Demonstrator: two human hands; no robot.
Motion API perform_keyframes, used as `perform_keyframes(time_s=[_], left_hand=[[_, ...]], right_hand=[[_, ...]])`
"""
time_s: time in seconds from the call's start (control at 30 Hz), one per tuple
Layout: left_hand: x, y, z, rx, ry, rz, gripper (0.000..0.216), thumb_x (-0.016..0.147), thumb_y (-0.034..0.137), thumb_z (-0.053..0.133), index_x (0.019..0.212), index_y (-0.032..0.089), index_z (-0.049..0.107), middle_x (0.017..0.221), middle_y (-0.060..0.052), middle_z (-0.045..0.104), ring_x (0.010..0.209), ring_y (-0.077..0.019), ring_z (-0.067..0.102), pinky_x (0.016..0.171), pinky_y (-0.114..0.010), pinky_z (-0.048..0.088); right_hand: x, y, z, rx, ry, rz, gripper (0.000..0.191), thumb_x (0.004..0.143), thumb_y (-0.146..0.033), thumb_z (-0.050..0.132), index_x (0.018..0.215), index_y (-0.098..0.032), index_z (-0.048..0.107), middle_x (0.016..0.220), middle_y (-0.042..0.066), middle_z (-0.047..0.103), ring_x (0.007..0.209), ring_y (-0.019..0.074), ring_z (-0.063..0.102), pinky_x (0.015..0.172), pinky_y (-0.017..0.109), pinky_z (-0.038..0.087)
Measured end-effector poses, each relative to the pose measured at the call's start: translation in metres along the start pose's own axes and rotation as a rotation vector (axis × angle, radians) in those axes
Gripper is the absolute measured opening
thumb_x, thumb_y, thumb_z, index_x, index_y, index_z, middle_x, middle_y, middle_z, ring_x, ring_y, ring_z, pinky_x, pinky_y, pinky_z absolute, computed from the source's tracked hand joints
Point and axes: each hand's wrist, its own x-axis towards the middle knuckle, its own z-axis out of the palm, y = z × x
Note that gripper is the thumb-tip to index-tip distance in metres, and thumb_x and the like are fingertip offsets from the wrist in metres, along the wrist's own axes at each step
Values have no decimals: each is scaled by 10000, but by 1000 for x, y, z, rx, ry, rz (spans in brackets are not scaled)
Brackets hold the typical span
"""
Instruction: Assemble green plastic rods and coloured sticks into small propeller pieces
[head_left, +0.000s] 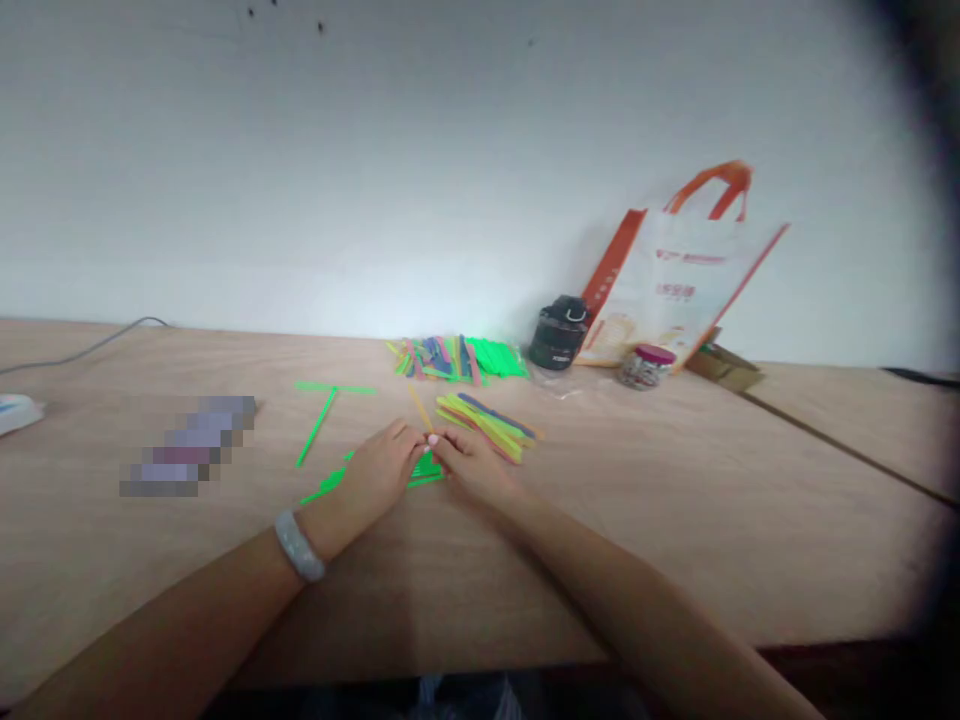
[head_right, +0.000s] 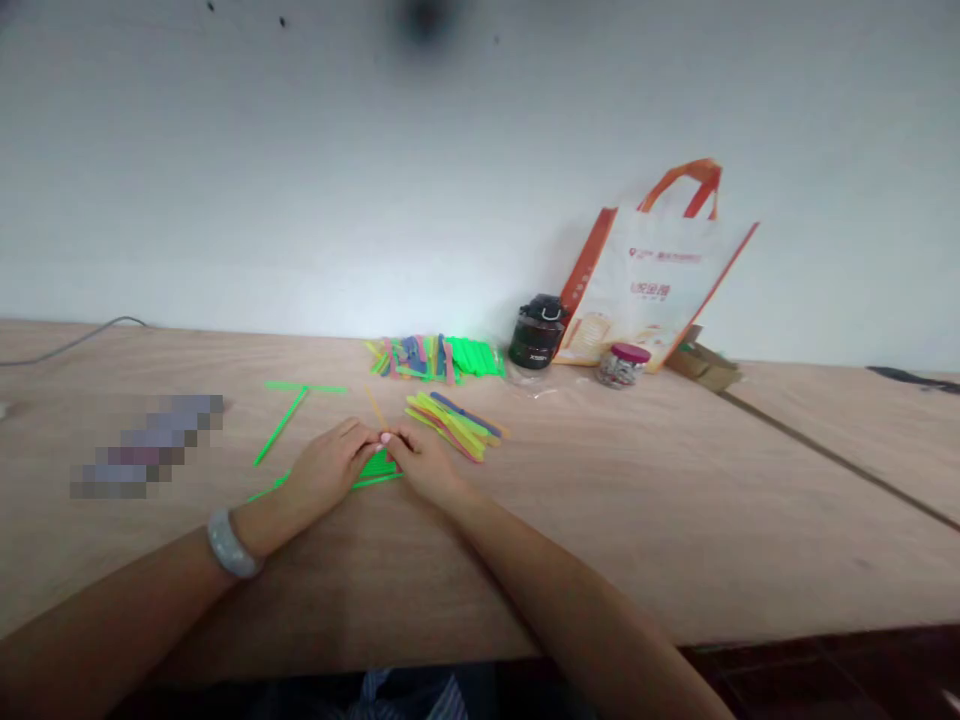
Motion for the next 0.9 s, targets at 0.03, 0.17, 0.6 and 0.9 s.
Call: perform_keyframes(time_s=[0.03,0.17,0.6,0.9], left_hand=[[1,0,-1,-28,6,-6,231,952,285,392,869,179,580,855,-42,596,804,-173,565,708,-286,447],[3,0,-3,-158,11,-48,222,940,268,418,845,175,595,832,-35,610,786,-165,568,703,-277,431],[5,-16,-10,-211,-45,-191,322,944,287,365,757,175,603,698,-18,616,673,-162,569,626,-269,418],[-9,-6,17,-16,-152,207,224,916,283,466,1068,201,609,1079,-85,596,1034,-220,531,912,-379,443]], right_hand=[[1,0,-1,-1,-2,2,247,857,-349,442,695,-191,541,594,-30,469,591,114,454,543,221,361],[3,0,-6,25,-10,17,244,848,-390,460,736,-201,566,624,-28,495,597,118,468,554,230,377],[19,29,-35,90,223,133,397,863,-526,377,835,-178,566,627,-24,505,532,119,466,522,251,403],[20,50,-54,-957,212,102,248,914,-276,442,895,-182,671,976,102,596,914,190,544,835,303,416]])
